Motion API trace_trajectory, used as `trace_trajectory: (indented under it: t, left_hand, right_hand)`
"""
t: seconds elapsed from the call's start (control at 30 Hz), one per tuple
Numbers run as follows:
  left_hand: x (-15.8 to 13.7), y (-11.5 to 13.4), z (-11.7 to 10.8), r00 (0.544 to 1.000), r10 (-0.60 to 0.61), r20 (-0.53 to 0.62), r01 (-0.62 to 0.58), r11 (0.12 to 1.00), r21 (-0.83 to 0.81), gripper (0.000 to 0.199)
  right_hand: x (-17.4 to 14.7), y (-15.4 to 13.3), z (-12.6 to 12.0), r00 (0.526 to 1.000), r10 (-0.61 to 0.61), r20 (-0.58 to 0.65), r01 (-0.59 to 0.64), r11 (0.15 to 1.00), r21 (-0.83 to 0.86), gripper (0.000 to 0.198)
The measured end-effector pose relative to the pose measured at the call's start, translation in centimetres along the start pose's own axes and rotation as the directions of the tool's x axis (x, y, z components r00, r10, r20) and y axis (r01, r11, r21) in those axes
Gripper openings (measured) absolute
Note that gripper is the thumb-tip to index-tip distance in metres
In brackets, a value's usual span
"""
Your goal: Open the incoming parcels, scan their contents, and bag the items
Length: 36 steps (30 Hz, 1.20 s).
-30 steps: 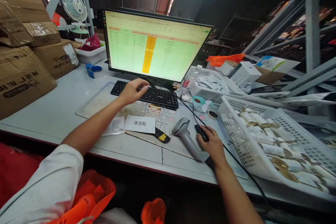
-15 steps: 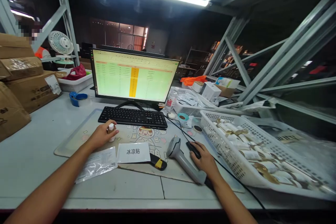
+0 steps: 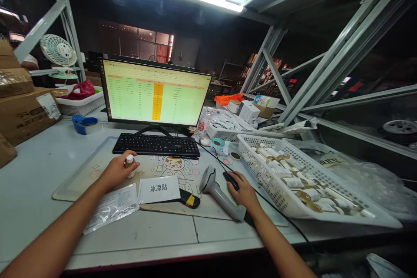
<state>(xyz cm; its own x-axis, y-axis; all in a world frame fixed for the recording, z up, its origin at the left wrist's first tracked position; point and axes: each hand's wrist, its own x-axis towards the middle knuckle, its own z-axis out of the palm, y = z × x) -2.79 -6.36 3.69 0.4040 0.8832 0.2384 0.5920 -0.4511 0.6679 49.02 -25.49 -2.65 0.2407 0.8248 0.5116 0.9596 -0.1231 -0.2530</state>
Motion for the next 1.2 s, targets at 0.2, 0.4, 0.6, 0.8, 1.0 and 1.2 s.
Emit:
trace_trajectory:
  t: [0.2, 0.4, 0.6, 0.8, 1.0, 1.2]
  left_hand:
    - [0.04, -0.15, 0.07, 1.0, 0.011, -0.009, -0.011, 1.0, -0.006, 0.049]
    - [-0.04, -0.07, 0.1, 1.0, 0.011, -0.021, -0.01, 1.0, 0.016, 0.048]
    - [-0.04, 0.03, 0.09, 1.0, 0.016, -0.014, -0.016, 1.0, 0.008, 0.048]
    - [0.0, -0.01, 0.03, 1.0, -0.002, -0.007, 0.002, 1.0, -0.002, 0.05]
    - [-0.08, 0.09, 0.03, 1.0, 0.006, -0.015, -0.006, 1.0, -0.005, 0.049]
    - [-0.1, 0.24, 0.0, 1.0, 0.01, -0.013, -0.01, 1.0, 0.011, 0.05]
  right_hand:
    - [0.07, -0.19, -0.15, 1.0, 0.016, 0.014, -0.016, 1.0, 0.015, 0.05]
    - [0.06, -0.31, -0.33, 1.0, 0.005, 0.019, -0.005, 1.0, 0.015, 0.051]
    - [0.07, -0.47, -0.44, 0.999, 0.017, 0.033, -0.017, 1.0, 0.004, 0.05]
    - [0.04, -0.23, -0.12, 1.0, 0.012, 0.009, -0.012, 1.0, -0.002, 0.05]
    - [-0.04, -0.08, 0.15, 1.0, -0.008, -0.005, 0.008, 1.0, 0.0, 0.05]
    - [0.01, 0.0, 0.09, 1.0, -0.019, -0.017, 0.019, 1.0, 0.02, 0.048]
